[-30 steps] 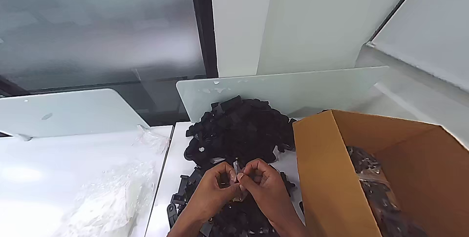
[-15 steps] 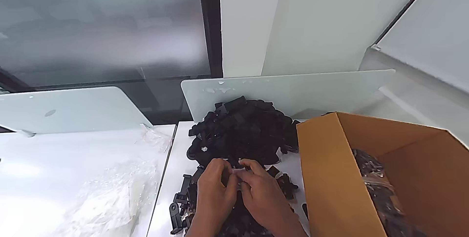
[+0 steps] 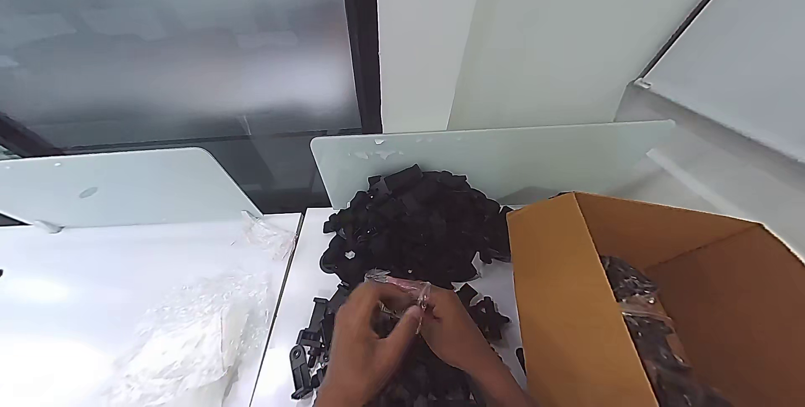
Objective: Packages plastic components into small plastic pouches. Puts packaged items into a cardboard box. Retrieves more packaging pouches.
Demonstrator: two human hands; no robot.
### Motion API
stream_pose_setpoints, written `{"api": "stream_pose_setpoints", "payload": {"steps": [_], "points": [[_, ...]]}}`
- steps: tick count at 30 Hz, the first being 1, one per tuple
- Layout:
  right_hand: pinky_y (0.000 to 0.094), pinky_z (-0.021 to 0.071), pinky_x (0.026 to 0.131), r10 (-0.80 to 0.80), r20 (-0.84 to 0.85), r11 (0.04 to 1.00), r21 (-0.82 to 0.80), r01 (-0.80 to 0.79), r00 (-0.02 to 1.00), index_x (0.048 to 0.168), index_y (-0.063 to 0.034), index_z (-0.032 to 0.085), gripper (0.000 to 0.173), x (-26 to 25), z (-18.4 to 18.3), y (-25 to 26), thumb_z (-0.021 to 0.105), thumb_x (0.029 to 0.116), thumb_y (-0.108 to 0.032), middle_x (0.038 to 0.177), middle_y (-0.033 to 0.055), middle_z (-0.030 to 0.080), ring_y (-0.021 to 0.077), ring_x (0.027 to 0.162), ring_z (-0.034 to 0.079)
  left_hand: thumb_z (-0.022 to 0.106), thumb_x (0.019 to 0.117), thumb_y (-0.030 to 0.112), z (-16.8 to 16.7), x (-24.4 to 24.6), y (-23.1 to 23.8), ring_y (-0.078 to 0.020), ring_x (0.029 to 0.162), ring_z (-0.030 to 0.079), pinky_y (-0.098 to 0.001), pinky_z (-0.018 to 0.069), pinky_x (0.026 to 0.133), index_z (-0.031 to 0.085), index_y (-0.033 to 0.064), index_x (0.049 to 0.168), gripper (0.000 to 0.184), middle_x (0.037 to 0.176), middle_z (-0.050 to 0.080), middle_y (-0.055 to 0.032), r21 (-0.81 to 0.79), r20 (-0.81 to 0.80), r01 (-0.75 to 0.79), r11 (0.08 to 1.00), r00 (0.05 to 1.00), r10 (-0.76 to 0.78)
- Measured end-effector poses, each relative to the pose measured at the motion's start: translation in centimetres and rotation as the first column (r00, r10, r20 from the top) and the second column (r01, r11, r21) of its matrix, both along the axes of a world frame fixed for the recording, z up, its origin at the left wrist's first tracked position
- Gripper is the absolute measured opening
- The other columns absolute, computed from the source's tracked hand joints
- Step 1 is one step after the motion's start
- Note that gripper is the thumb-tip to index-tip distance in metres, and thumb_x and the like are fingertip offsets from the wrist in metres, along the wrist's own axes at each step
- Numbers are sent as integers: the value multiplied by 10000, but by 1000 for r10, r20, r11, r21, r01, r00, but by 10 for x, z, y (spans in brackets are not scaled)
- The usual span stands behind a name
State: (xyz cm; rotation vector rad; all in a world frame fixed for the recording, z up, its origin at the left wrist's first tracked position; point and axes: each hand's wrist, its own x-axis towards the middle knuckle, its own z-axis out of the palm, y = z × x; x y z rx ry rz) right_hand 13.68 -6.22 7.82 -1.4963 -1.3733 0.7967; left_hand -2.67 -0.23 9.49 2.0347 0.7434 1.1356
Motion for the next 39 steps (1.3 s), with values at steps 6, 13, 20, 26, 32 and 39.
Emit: {"api": "stream_pose_setpoints", "payload": {"steps": [6,13,20,26,32,39], "points": [[363,580,976,-16,-782,996,46,83,622,1267,53,664,336,-5,-7,-6,488,984,14,1234,153,708,196,1105,698,668,937,450,-34,-42,44,-204,1220,627,-362,594,911,469,17,1464,710,1410,583,-108,-447,185,-99,889,962,200],[422,608,926,-109,-992,994,-107,22,70,1200,19,686,267,-17,-27,-9,523,1007,-69,1148,191,722,275,1011,734,858,800,415,-65,-42,44,-307,1257,622,-476,566,995,412,125,1539,911,1460,570,-132,-607,620,595,527,769,-155],[459,603,942,-55,-992,998,-59,-33,111,1256,6,661,399,-12,-38,-17,755,902,-152,1197,207,703,315,1048,723,793,856,92,-53,-36,37,-244,1173,665,-381,592,944,530,8,1380,593,1343,646,-143,-540,442,362,760,890,-110],[418,633,841,-213,-928,975,-222,7,304,1107,30,651,170,-16,-39,-18,523,1019,-39,1038,191,744,287,924,754,776,874,91,-36,-35,32,-242,1202,657,-350,593,955,638,-3,1235,398,1371,633,-161,-376,352,286,881,924,-149],[444,638,830,-59,-973,998,-56,20,222,1120,-26,718,316,-17,-59,-25,809,865,-189,1094,193,745,303,950,756,742,940,211,-25,-37,32,-253,1261,624,-372,566,1023,679,43,1280,384,1383,634,-131,-144,256,266,953,940,-224],[443,652,753,-115,-929,992,-88,90,351,1100,-1,711,277,-21,-63,-28,771,829,-12,1055,169,752,285,923,758,722,960,230,-27,-33,34,-196,1175,664,-327,589,964,701,73,1219,303,1278,689,-76,-2,183,131,991,975,-129]]}}
